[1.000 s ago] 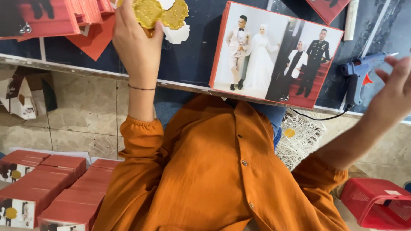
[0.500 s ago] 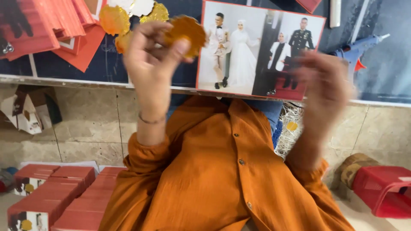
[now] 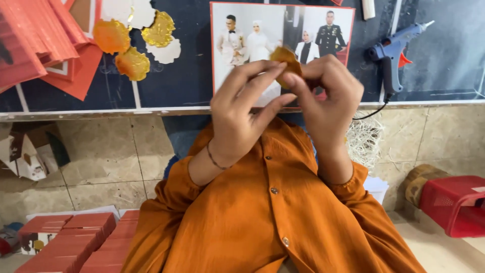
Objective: The person uses a hot glue gun to apply adhesive to white paper cutouts and then presses gold foil shapes onto them. This process is repeated multiple times to create decorative elements for a card featuring a wedding photo.
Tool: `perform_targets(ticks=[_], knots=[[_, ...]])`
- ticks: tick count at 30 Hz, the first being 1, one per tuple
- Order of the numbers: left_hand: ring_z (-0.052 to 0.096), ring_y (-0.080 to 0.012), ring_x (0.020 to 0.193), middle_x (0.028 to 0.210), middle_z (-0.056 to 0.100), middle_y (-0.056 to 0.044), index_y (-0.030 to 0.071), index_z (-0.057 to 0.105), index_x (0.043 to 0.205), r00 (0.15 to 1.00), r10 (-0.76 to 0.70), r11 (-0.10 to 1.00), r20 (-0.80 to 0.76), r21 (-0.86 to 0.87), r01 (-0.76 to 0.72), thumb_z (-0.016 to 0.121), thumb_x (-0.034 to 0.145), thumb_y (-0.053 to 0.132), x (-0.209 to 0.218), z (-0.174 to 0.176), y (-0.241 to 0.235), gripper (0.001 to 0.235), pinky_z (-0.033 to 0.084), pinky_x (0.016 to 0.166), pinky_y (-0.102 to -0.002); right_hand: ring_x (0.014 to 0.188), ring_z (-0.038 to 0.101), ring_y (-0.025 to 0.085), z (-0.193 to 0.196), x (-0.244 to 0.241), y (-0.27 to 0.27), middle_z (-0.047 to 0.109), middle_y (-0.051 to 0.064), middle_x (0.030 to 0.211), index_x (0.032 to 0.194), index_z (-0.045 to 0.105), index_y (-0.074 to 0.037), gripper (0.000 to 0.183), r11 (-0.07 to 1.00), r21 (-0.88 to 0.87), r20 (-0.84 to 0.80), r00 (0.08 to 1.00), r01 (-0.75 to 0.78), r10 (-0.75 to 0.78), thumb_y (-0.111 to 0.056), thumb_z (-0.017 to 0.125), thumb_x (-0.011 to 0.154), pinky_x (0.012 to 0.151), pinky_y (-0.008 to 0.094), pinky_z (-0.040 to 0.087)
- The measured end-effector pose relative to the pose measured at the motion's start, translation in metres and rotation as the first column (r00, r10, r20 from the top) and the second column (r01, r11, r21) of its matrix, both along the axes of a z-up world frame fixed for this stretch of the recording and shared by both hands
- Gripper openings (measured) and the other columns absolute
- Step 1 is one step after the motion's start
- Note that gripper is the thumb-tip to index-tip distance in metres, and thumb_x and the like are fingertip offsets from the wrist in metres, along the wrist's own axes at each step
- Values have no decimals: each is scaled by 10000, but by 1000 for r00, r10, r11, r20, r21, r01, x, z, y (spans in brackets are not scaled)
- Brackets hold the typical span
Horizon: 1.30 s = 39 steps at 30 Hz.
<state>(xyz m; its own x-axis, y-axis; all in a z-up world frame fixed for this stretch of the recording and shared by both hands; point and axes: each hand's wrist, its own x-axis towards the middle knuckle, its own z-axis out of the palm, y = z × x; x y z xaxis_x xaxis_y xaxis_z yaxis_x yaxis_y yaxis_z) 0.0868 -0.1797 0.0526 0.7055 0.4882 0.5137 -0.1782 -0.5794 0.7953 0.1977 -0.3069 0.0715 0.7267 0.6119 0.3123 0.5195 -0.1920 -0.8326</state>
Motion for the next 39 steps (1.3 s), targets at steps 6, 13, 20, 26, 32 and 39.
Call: perform_targets(ticks=[6, 13, 20, 26, 32, 39], knots=[[711, -211, 968, 1192, 759, -137, 20, 718, 1277, 999, 9, 974, -38, -225, -18, 736, 1081, 252, 6, -13, -6, 304, 600, 820, -308, 821, 717, 273, 3, -2, -16, 692, 254, 1120, 1273, 763, 90, 562, 993, -67, 291, 950, -99, 114, -308, 368, 1238, 683, 348, 568], [766, -218, 823, 987, 771, -148, -21, 750, 1068, 993, 79, 948, -82, -302, -100, 766, 1047, 183, 4, -5, 7, 205, 690, 772, -301, 1037, 558, 331, -42, 81, -116, 654, 172, 1215, 1334, 755, 55, 252, 764, -446, 594, 793, 466, -137, -169, 776, 1220, 685, 422, 495], [727, -203, 827, 938, 729, -126, -27, 730, 1054, 990, 86, 920, -113, -372, -122, 763, 1049, 163, 9, -6, 7, 193, 678, 772, -303, 1094, 530, 413, -111, 137, -164, 569, 204, 1258, 1328, 715, 61, 444, 571, -671, 528, 845, 473, -80, -189, 935, 1034, 843, 522, 536], [743, -208, 808, 935, 746, -137, -29, 733, 1038, 991, 112, 937, -79, -323, -131, 745, 1053, 181, 9, 4, 8, 211, 674, 762, -299, 1038, 699, 275, -56, 102, -138, 754, 218, 1201, 1313, 710, 101, 240, 933, -245, 90, 964, 264, -249, 67, 679, 1078, 834, 366, 576], [726, -196, 796, 886, 707, -116, -17, 704, 1022, 994, 79, 924, -70, -369, -99, 747, 1046, 131, 11, 9, 3, 157, 680, 765, -292, 723, 670, 132, -37, 45, -110, 683, 35, 1018, 1410, 507, -110, 334, 968, 217, -327, 944, 124, -48, -266, 648, 1150, 627, 220, 559], [690, -189, 776, 865, 692, -116, -19, 696, 986, 993, 102, 933, -60, -341, -117, 738, 1045, 159, 10, 13, 2, 192, 659, 734, -288, 809, 591, 240, -19, -1, -74, 620, 127, 951, 1055, 591, 16, 425, 993, -41, -17, 994, 108, -109, -397, 691, 1072, 761, 366, 454]])
